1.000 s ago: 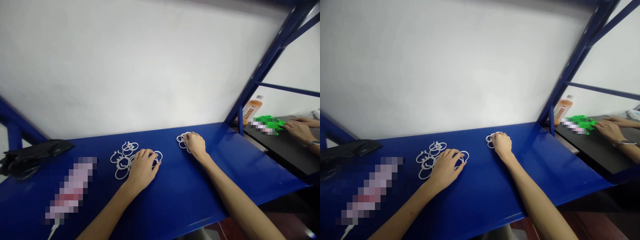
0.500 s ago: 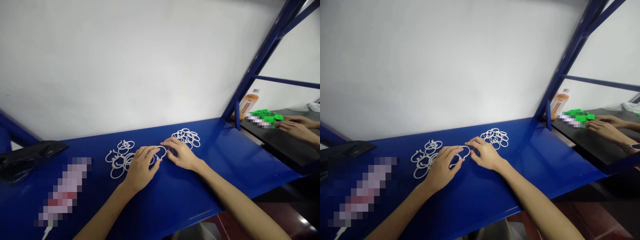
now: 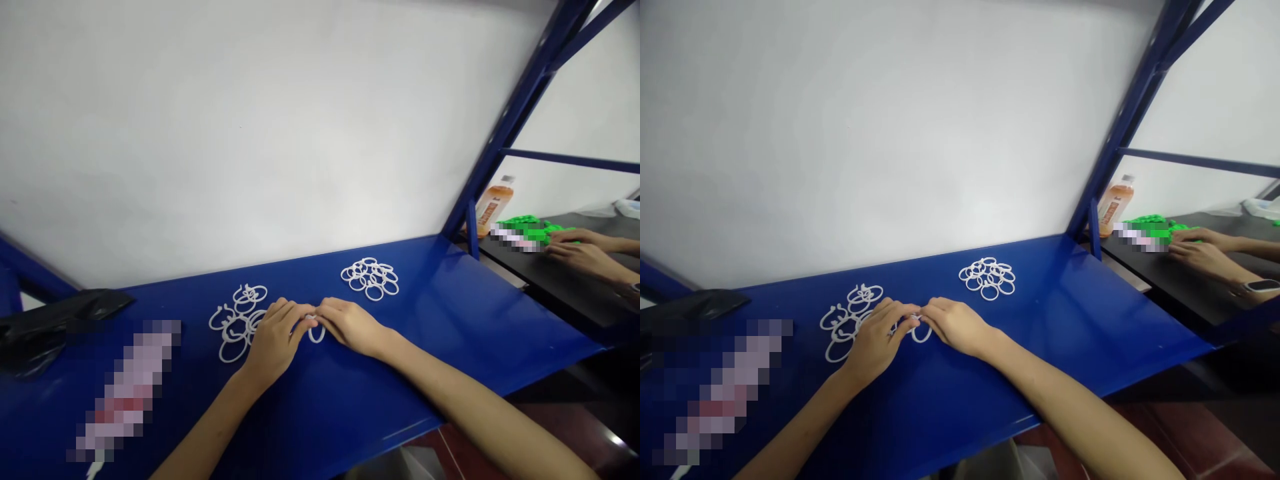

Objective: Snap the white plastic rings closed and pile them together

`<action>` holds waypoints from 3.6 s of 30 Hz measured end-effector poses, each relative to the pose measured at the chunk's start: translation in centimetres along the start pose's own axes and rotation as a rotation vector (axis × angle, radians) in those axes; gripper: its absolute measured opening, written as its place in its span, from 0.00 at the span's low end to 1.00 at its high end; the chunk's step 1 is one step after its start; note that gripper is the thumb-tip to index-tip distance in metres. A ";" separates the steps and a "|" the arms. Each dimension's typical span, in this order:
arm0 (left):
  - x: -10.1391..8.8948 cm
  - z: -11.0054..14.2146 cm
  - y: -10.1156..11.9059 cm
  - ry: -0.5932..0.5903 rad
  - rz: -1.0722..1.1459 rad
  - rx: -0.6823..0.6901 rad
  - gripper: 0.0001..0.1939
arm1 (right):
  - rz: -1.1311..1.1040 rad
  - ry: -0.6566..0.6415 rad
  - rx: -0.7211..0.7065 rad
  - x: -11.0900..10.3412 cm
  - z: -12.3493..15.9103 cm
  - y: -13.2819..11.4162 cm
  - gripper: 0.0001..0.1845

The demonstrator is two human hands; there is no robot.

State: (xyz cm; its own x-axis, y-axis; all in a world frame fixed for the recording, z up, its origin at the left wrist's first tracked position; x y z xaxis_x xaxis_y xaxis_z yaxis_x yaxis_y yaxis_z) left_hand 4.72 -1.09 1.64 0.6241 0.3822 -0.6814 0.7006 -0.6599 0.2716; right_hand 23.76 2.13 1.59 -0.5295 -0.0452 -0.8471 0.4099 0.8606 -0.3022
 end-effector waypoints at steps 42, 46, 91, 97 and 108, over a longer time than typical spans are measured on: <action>1.2 0.4 -0.7 -0.017 0.045 -0.197 0.07 | 0.062 0.131 0.009 -2.3 0.1 0.2 0.17; 0.8 0.2 -0.9 -0.086 0.083 -0.194 0.09 | 0.020 0.040 -0.095 -2.4 0.0 0.1 0.14; 0.0 0.3 -0.1 -0.204 0.023 -0.030 0.21 | -0.451 0.137 0.303 -0.1 0.6 0.9 0.05; 0.0 0.3 -0.7 -0.143 0.057 -0.084 0.07 | -0.437 0.181 0.324 -0.3 0.6 0.8 0.13; 0.0 0.3 -0.1 -0.173 -0.073 0.017 0.16 | -0.112 0.025 0.086 0.4 0.8 -0.4 0.11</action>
State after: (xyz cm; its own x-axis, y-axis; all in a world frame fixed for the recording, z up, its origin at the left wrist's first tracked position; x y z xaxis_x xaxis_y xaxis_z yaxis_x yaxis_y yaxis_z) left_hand 4.55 -1.23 1.36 0.5017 0.3132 -0.8063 0.7353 -0.6455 0.2067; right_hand 24.01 1.32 1.02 -0.5933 -0.1245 -0.7953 0.4091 0.8042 -0.4311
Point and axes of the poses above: each hand's wrist, its own z-axis away from the middle knuckle, its own x-axis out of the palm, y = z × x, the point moved 1 cm from there along -z, towards the middle knuckle, and after that the axes turned 2 degrees about -y, right-handed, at the moved point
